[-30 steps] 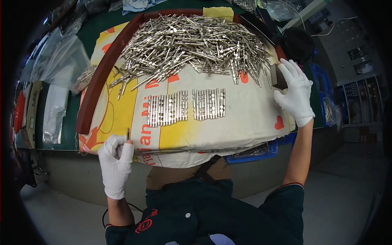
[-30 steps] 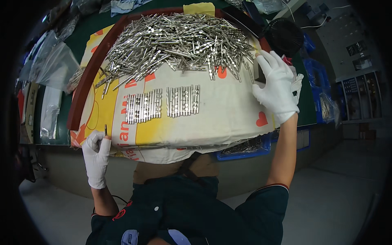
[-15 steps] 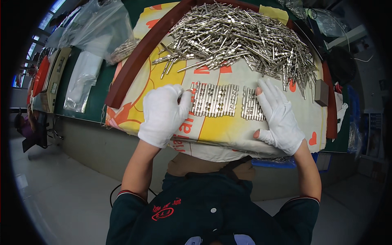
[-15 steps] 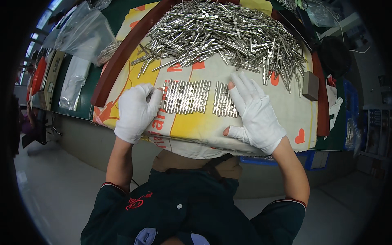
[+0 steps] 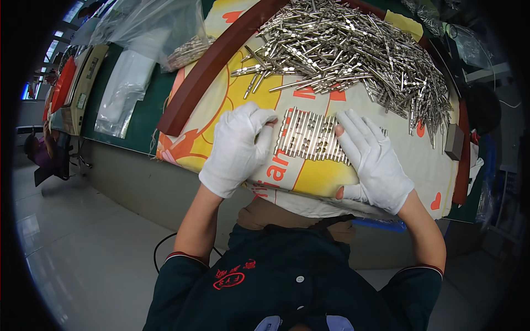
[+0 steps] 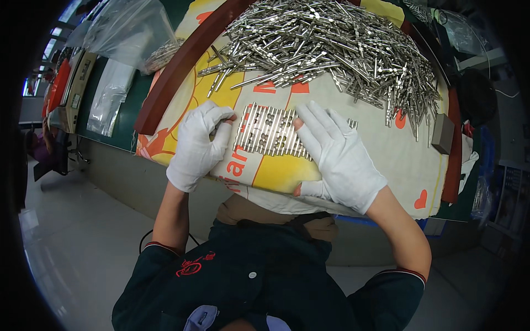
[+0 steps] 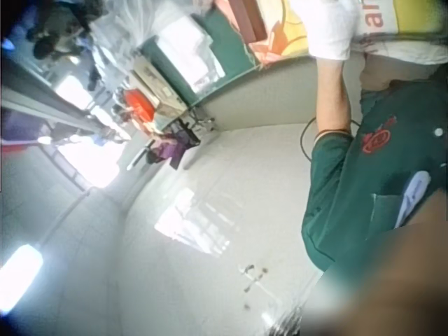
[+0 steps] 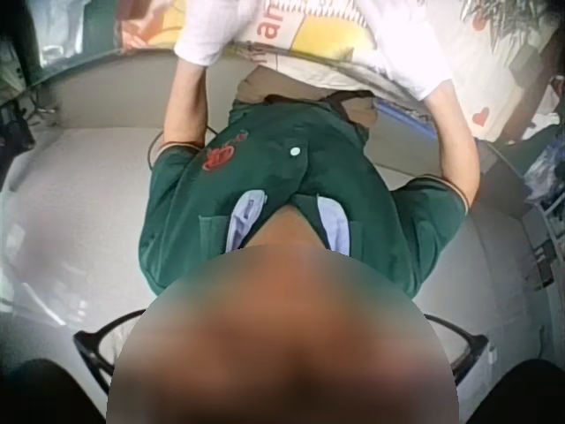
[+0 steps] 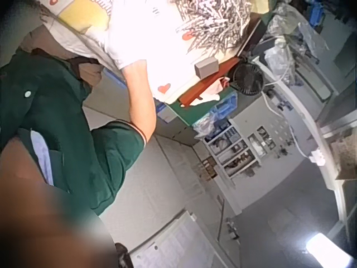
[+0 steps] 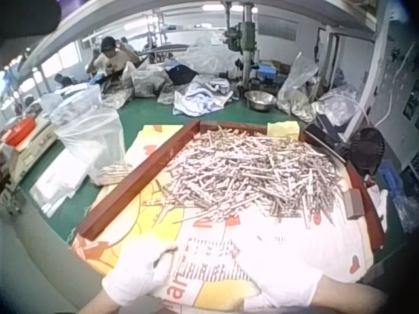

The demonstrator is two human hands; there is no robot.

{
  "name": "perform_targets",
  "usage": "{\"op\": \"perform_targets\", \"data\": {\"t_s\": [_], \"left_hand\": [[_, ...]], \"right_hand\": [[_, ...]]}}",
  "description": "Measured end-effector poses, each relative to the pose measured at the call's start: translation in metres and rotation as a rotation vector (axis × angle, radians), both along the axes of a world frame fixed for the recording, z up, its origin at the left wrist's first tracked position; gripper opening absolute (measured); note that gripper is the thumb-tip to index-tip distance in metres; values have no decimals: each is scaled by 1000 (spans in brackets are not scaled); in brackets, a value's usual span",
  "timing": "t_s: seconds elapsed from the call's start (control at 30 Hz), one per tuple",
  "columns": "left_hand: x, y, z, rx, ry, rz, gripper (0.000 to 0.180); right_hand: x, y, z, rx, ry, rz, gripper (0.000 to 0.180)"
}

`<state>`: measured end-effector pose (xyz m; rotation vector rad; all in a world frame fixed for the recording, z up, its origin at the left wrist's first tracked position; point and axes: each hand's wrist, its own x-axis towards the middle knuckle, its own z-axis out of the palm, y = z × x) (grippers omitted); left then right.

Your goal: Sorting, aligning, and deburring small metal pins before bagging them.

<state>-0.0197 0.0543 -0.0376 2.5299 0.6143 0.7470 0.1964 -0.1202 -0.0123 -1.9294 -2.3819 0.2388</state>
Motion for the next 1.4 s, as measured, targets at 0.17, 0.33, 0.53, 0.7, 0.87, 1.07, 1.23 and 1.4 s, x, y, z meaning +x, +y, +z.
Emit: {"op": "perform_targets", "data": {"t_s": [0.17, 0.33, 0.53, 0.7, 0.87, 1.07, 1.23, 1.4], "left_hand": [[0, -1, -2, -40, -21, 0, 14], [0, -1, -4, -93, -55, 7, 14], [0, -3, -1, -122, 13, 51, 11], [-1, -2, -2, -106, -10, 34, 10], [1, -3, 1, -61, -2, 40, 10], [2, -4, 1, -55, -4, 43, 10], [1, -4, 0, -80, -2, 50, 11], [5, -5, 0, 6, 22, 50, 9]], "right_hand": [[-17, 21, 4, 46, 48, 38, 98], [5, 20, 25, 407, 264, 50, 45], [40, -26, 15, 493, 163, -289, 25], [47, -37, 3, 442, 10, -282, 20], [46, -33, -2, 472, -119, -223, 20], [49, -30, -1, 468, -185, -185, 14], [50, -28, 1, 400, -309, -76, 18], [57, -18, 17, 285, -470, 112, 18]]}}
